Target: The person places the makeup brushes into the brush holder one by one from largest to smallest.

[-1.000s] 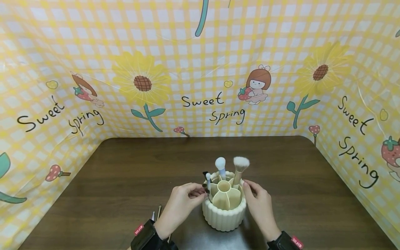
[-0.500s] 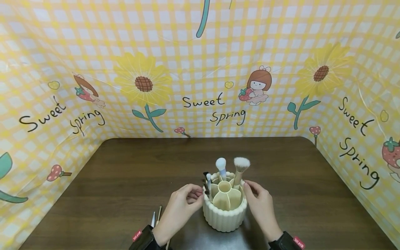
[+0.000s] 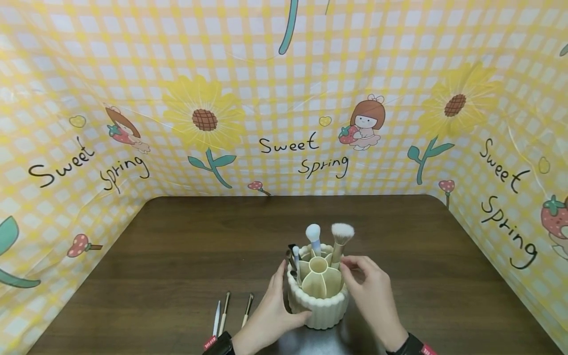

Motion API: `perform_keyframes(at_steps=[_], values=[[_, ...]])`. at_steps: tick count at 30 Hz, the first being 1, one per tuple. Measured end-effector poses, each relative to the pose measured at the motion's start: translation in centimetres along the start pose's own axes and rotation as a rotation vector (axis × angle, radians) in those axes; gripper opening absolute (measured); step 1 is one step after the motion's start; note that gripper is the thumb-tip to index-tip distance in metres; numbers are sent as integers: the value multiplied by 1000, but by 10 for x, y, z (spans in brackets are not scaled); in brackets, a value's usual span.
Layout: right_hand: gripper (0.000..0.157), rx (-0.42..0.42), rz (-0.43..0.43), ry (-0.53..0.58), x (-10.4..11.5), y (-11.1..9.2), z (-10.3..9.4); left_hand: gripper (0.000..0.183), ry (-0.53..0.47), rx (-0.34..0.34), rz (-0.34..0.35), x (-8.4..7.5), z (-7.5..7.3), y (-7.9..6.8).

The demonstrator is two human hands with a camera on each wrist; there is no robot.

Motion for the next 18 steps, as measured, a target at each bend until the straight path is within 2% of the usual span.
perform_keyframes(at_steps=[3, 6, 12, 18], values=[[15, 54, -136, -51, 15, 0, 5, 115, -32, 9, -1, 2, 2, 2], [18, 102, -198, -63, 24, 0, 9, 117, -45, 10, 6, 3, 3, 5], [19, 192, -226, -95, 29, 4, 21, 118, -56, 28, 40, 4, 6, 10], [21, 200, -246, -141, 32, 8, 25, 117, -58, 39, 46, 4, 8, 12]])
Point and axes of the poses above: each hand's wrist, its own y-axis towards the middle knuckle, its own z-axis out of the palm, x = y × z, the point moved 10 cm from there along y, towards the middle knuckle, and after that the axes turned 9 degrees about y, right-handed, at the moved point
